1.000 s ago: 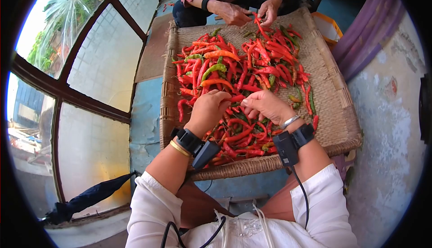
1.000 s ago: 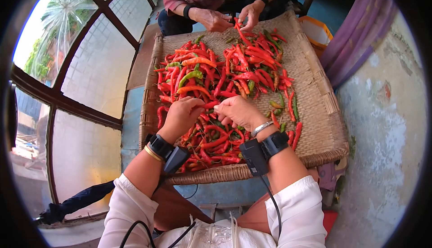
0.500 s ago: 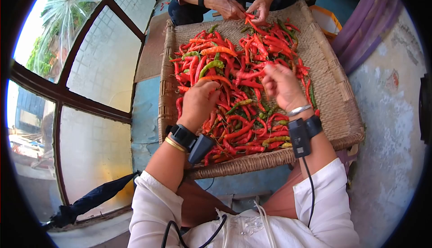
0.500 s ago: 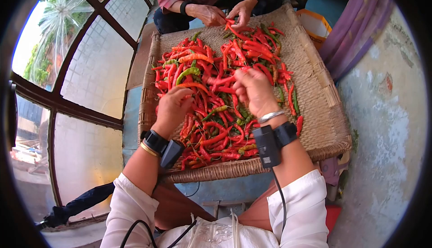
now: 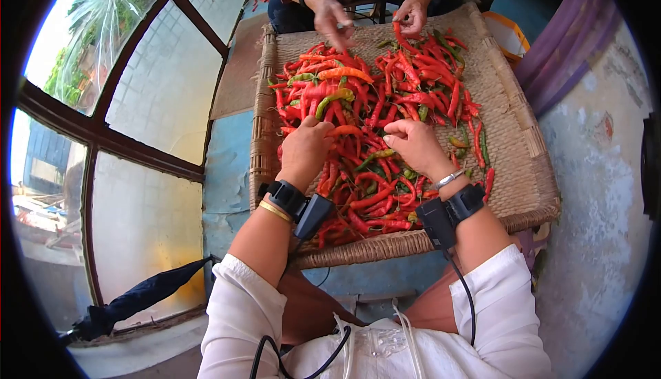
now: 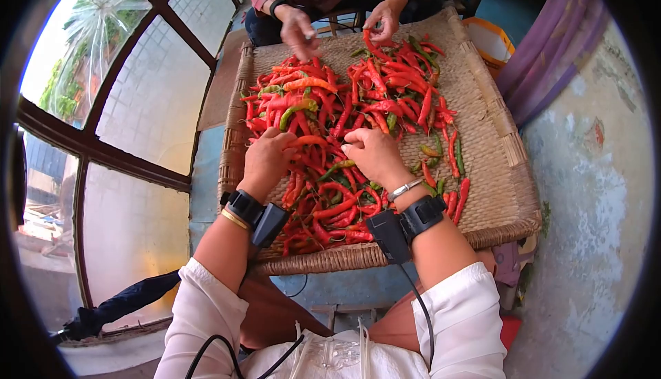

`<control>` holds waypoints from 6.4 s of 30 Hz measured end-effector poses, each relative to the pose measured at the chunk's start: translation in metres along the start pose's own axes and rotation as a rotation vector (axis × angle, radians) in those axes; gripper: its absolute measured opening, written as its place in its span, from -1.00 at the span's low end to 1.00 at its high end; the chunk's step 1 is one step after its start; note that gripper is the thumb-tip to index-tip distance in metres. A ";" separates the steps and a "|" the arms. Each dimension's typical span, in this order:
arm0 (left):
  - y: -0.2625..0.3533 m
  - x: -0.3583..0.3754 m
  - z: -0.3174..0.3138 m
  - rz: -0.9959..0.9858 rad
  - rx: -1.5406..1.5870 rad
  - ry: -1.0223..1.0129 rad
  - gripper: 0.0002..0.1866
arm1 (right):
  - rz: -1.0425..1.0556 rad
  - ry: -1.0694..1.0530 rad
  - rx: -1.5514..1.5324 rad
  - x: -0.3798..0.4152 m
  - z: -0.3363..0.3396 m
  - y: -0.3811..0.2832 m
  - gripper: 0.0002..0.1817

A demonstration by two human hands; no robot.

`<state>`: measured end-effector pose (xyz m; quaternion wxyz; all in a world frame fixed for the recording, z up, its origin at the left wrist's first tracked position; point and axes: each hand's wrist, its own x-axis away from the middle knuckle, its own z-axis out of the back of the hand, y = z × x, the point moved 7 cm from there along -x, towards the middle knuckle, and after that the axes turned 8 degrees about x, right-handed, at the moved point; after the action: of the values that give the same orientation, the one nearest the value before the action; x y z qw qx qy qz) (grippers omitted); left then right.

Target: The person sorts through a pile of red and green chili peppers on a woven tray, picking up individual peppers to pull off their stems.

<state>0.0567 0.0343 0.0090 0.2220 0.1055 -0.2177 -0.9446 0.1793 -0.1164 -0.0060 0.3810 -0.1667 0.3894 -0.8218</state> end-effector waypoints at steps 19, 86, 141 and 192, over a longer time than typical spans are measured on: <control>0.049 0.007 0.014 -0.371 0.527 0.116 -0.76 | 0.194 -0.133 0.253 0.009 -0.002 -0.029 -0.83; 0.073 0.020 0.024 -0.429 0.284 0.216 -0.91 | -0.434 -0.407 -0.695 0.017 -0.029 0.002 -0.63; 0.008 0.006 -0.034 0.362 1.131 -0.212 -0.71 | 0.127 -0.123 -0.003 -0.001 -0.004 -0.016 -0.77; 0.040 0.010 -0.014 -0.191 0.252 -0.184 -0.79 | -0.118 -0.171 -0.617 0.000 0.028 -0.014 -0.77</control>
<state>0.0668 -0.0079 0.0138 0.0953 0.0661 -0.3427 -0.9322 0.1883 -0.1251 0.0225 0.2955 -0.3652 0.5765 -0.6685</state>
